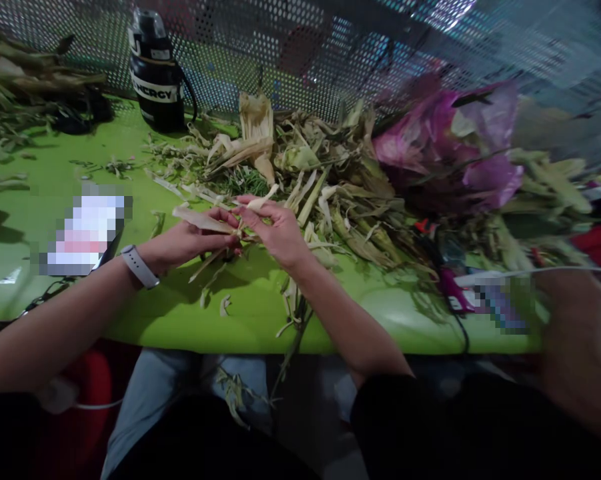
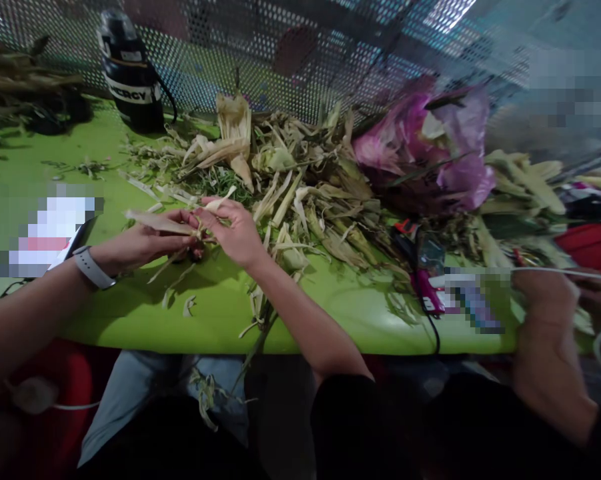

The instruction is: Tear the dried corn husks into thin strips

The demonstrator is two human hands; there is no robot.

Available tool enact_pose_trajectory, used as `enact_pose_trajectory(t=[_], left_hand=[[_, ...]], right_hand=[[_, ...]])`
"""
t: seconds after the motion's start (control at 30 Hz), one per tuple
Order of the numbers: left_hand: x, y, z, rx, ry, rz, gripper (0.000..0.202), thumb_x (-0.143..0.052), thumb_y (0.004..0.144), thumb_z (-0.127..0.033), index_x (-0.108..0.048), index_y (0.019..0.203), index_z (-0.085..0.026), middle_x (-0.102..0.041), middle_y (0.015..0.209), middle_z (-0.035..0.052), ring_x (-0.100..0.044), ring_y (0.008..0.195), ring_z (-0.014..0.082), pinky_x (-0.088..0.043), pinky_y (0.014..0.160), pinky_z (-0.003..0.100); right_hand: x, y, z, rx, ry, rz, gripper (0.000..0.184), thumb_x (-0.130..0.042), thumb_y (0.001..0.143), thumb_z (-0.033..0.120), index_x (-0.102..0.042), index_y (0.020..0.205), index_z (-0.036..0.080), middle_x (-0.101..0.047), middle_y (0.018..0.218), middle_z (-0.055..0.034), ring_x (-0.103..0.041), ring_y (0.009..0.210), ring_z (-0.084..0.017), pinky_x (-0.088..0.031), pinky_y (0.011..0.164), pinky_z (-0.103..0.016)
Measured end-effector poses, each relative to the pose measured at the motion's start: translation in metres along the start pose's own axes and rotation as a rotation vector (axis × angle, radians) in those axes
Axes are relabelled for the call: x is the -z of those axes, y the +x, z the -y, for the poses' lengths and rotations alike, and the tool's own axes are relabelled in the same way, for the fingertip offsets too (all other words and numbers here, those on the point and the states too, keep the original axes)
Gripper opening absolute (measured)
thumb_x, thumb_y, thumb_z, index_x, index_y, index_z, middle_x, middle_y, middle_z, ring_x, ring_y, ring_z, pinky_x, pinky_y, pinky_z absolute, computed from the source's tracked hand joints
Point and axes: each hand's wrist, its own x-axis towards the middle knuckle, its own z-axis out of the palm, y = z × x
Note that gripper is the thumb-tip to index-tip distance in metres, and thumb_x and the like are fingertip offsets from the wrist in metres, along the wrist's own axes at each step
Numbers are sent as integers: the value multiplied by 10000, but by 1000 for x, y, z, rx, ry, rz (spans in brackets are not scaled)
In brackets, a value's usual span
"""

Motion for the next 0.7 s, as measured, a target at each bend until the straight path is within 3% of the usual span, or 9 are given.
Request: enact_pose_trajectory(t=[0.13,0.3,0.47,0.7], left_hand=[[-1,3,3,57,-224,-32,310,-792,733,-192,-690,1023,-158,-728,894,72,-704,787,172,-540,645,236],[-6,2,9,34,-87,-49,231,-774,806,-342,-696,902,-147,-633,719,17,-540,564,78,-382,473,183],[-8,1,6,-43,-9,-71,231,-781,793,-344,-707,796,-126,-624,712,17,-487,568,66,-376,507,195],[-2,2,6,-53,66,-99,216,-766,790,-342,-741,827,-131,-677,736,35,-496,580,79,-389,533,210]], right_hand=[[-8,-1,-4,-47,164,-87,320,-665,869,517,-772,976,234,-687,1233,-63,-630,1170,-187,-514,1026,-359],[-15,-4,-1,-45,284,-61,273,-716,833,482,-770,918,228,-701,1181,-58,-659,1094,-176,-555,972,-342],[-19,-7,-1,-56,153,-105,282,-571,939,474,-750,913,258,-736,1020,-42,-671,1068,-171,-543,966,-352],[-22,-7,-8,-67,179,-189,302,-548,932,503,-728,896,263,-736,1032,-43,-658,1107,-187,-531,976,-371]])
